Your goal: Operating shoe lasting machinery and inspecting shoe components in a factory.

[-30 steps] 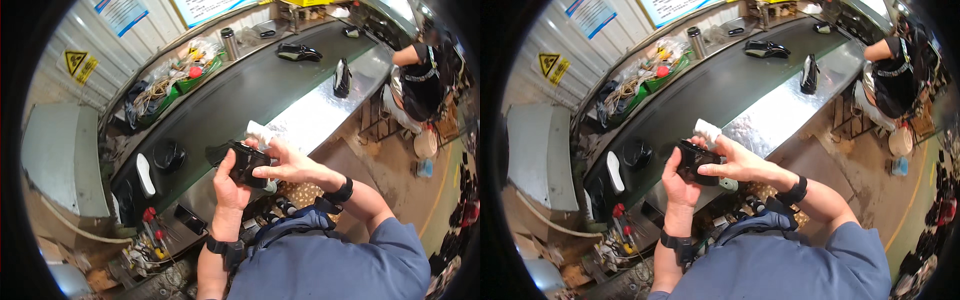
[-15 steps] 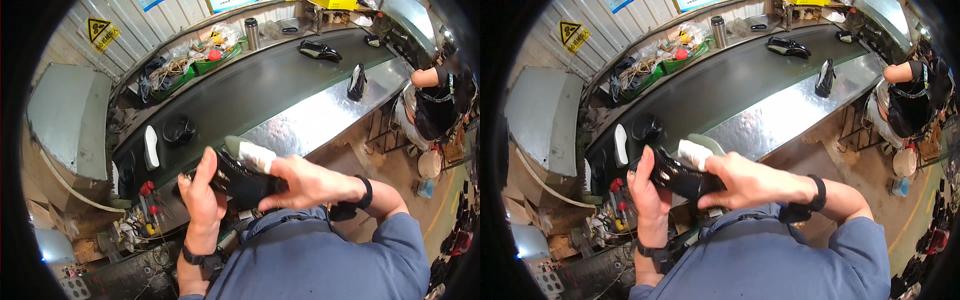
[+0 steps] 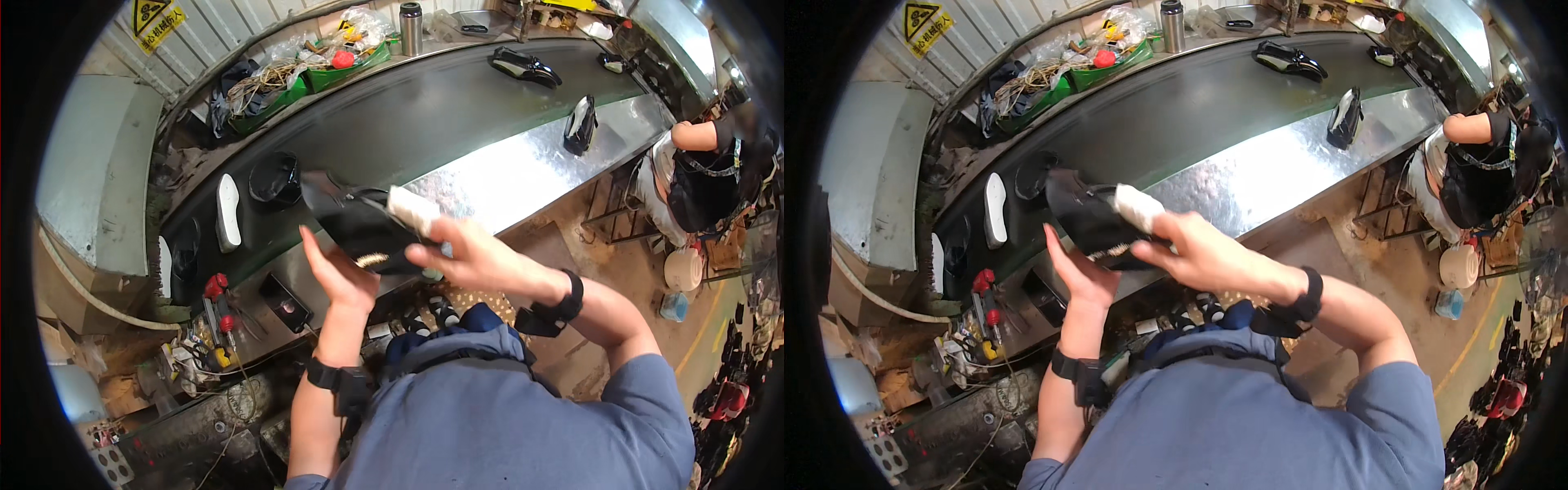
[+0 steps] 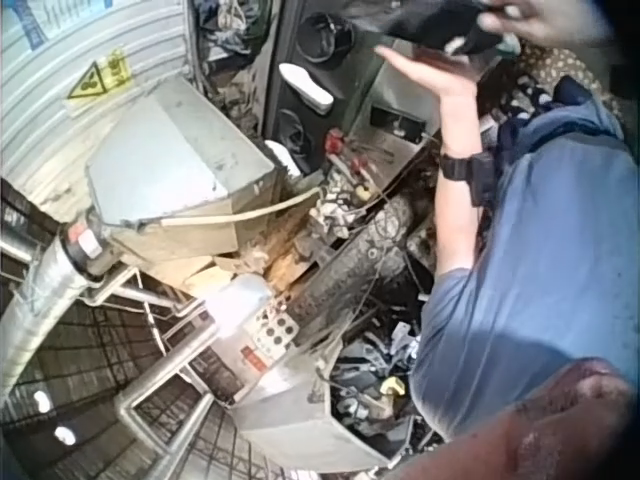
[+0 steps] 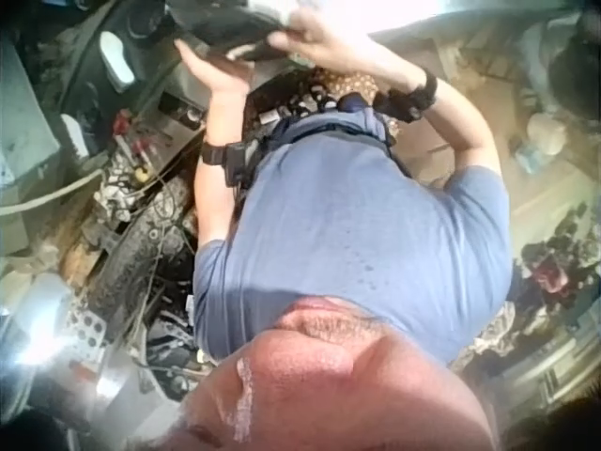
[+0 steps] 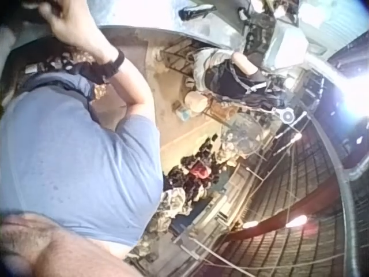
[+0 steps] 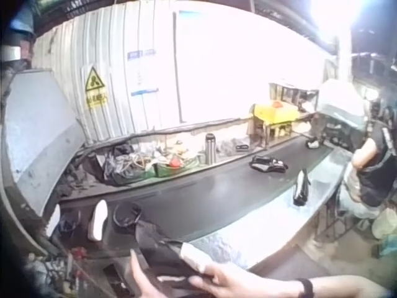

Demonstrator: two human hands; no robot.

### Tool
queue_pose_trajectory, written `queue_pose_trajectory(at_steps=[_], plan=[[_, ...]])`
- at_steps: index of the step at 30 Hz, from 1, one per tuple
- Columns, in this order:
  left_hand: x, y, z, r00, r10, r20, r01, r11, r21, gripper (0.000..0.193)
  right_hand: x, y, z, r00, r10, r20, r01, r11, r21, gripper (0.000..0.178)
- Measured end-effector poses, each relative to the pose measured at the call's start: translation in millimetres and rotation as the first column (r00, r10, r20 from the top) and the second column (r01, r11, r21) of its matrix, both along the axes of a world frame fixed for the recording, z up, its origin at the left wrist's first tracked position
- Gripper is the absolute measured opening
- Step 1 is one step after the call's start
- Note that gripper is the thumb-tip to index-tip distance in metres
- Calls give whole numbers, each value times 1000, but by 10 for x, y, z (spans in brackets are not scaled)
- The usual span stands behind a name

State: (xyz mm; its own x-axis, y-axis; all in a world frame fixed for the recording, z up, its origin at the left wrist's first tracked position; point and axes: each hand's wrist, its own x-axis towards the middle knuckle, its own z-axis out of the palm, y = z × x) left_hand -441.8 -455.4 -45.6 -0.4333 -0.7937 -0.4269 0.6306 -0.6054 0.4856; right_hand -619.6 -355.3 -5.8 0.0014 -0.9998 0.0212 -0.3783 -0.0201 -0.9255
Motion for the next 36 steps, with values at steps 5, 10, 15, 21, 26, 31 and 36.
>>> queue_pose_trajectory(at_steps=[5,10,15,21,26,31,36], plan=[[380,-633,-1054,936,-326,-134,344,927,148,65,-51,523,-992,685,270,-676,-400,915,-40,41],[97,-860,-1421,769,-397,500,457,890,4,30,137,933,-1858,600,165,-783,-324,945,-49,14],[-78,-1322,-1869,582,-21,813,395,881,-260,32,295,572,-1932,775,-6,-632,-245,919,-309,31],[-356,-1335,-1918,77,508,858,570,684,-455,37,256,268,-2152,931,-360,-60,329,900,-285,91],[27,-986,-2100,99,438,893,498,755,-426,29,-34,516,-2273,981,-110,-162,70,970,-233,84],[-265,-896,-1825,48,45,998,371,927,-60,77,-50,501,-2210,975,-67,-213,17,974,-226,78],[-506,-666,-1696,-80,185,979,430,893,-134,64,-107,476,-2260,966,-32,-258,-34,968,-248,80]])
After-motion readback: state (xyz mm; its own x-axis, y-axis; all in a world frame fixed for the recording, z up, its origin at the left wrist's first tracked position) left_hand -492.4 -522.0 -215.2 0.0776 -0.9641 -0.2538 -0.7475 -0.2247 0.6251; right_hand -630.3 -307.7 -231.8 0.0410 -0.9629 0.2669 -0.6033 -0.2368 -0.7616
